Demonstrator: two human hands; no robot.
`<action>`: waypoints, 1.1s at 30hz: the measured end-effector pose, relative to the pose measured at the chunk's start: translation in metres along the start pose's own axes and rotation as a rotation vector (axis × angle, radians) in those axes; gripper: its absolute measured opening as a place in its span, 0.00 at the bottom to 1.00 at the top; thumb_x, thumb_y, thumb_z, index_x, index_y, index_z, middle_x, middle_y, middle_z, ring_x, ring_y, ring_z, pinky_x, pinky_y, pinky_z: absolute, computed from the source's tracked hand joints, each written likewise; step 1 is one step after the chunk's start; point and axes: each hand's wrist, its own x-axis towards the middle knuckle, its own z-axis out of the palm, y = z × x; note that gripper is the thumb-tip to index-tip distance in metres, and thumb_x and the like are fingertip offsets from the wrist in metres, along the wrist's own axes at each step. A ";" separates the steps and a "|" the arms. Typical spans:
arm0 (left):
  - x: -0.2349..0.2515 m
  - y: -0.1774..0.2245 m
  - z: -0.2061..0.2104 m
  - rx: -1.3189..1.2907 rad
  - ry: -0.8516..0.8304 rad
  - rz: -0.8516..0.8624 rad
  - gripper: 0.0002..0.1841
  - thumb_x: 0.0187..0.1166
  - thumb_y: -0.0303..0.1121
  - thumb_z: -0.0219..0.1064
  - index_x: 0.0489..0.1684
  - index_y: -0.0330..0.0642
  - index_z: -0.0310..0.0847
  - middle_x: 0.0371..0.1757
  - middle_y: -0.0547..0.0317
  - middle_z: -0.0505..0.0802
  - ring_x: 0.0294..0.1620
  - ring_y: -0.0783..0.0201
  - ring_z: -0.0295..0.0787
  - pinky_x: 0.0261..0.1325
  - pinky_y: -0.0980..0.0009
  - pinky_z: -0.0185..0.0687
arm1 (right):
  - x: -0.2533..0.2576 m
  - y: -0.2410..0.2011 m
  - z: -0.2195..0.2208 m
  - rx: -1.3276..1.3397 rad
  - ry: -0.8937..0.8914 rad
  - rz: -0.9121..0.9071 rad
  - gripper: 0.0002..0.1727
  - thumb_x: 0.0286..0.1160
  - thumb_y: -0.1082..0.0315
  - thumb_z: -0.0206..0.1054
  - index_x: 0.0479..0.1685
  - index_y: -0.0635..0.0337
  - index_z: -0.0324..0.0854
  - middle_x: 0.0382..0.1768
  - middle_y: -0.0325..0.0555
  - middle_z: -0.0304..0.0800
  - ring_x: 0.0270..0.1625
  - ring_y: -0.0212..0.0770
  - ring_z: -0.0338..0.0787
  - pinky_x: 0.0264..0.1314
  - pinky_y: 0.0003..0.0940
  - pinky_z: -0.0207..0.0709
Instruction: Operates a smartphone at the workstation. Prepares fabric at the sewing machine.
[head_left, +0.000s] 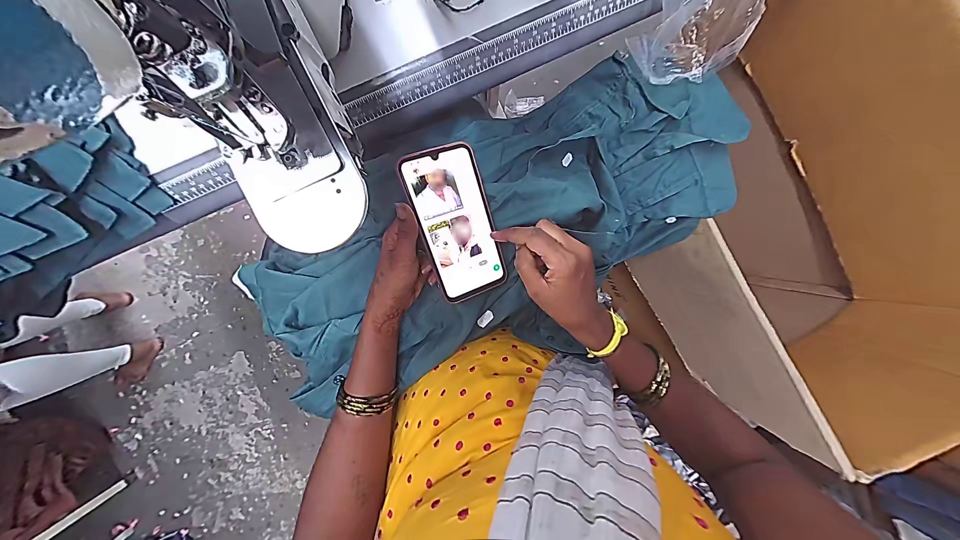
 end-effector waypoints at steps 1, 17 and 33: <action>0.000 0.000 0.000 0.000 -0.001 0.000 0.25 0.90 0.60 0.40 0.54 0.54 0.78 0.27 0.69 0.89 0.11 0.80 0.74 0.13 0.85 0.73 | 0.000 0.000 0.000 -0.001 -0.002 0.000 0.17 0.73 0.75 0.61 0.52 0.56 0.95 0.26 0.41 0.78 0.20 0.30 0.72 0.19 0.24 0.66; 0.000 0.002 0.000 0.040 0.019 -0.036 0.26 0.90 0.61 0.40 0.51 0.55 0.79 0.26 0.70 0.89 0.11 0.81 0.75 0.12 0.85 0.72 | 0.004 0.000 0.000 -0.005 -0.005 0.005 0.17 0.74 0.74 0.60 0.52 0.55 0.95 0.26 0.42 0.79 0.20 0.31 0.73 0.19 0.26 0.66; 0.000 0.001 0.000 0.049 0.026 -0.040 0.26 0.90 0.61 0.39 0.53 0.55 0.79 0.26 0.70 0.89 0.11 0.80 0.74 0.12 0.85 0.72 | 0.001 -0.002 0.003 0.006 -0.008 0.014 0.18 0.74 0.74 0.60 0.53 0.55 0.95 0.26 0.41 0.79 0.20 0.30 0.72 0.19 0.24 0.66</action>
